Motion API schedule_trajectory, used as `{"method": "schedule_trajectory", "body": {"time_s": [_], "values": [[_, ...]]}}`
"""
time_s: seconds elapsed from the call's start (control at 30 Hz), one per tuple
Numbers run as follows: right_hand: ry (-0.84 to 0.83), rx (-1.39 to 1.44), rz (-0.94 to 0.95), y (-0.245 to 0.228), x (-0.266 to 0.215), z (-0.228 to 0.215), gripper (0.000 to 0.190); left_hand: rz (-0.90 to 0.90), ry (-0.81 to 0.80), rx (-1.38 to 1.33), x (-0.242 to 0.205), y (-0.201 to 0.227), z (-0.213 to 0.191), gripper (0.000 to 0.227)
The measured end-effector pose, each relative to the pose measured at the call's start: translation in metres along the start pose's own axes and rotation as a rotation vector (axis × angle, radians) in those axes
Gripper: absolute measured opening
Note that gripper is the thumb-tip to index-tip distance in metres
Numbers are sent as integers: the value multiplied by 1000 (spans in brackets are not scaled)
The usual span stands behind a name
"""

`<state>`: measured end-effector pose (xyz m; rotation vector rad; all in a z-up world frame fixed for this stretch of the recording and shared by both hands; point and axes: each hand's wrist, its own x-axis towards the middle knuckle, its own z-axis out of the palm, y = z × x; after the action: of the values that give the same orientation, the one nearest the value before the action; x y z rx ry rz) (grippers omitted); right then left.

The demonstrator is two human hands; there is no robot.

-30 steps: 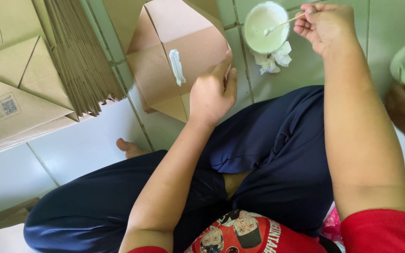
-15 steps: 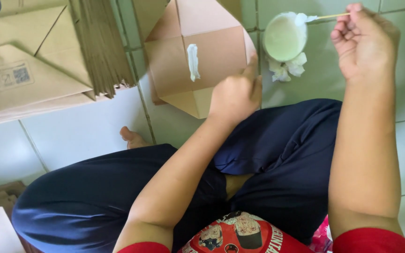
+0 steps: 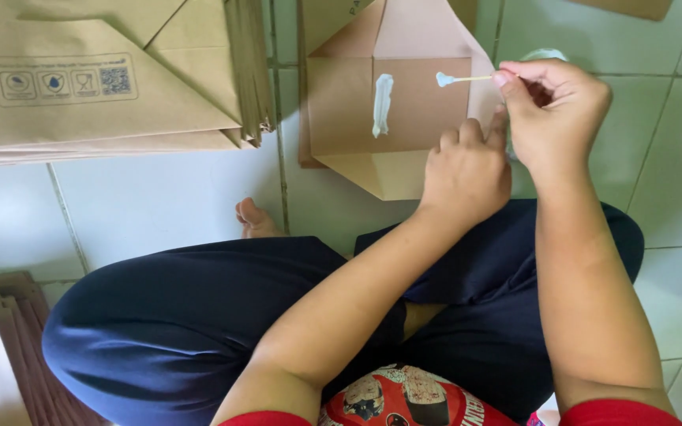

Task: The person applies adhesive using a cotton swab to the interior flaps of a paper bag and presses the folds together by hand.

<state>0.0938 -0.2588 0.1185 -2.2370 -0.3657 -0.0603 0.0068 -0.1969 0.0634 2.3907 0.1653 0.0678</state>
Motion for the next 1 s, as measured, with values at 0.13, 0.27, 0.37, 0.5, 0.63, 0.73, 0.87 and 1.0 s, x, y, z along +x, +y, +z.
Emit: {"method": "schedule_trajectory", "body": {"time_s": [0.13,0.27,0.37,0.5,0.63,0.73,0.87,1.0], "values": [[-44,-198,-146,5,1,10,9,-41,79,38,1,5,-6,47],[-90,-299,-193,14,1,11,9,-73,94,31,0,7,-5,43],[-90,-331,-221,19,2,10,9,-103,-380,-84,7,1,-10,63],[-106,-353,-249,27,3,9,8,-109,-540,-58,21,-3,-37,60],[-136,-414,-283,35,4,5,12,-139,-710,-115,29,-6,-55,59],[-179,-426,-264,28,6,2,12,-141,-744,-127,31,-7,-58,58],[-220,-415,-231,28,7,-1,12,-137,-732,-118,30,-6,-54,56],[-255,-399,-150,23,9,-3,11,-111,-673,-82,25,-6,-43,56]]}}
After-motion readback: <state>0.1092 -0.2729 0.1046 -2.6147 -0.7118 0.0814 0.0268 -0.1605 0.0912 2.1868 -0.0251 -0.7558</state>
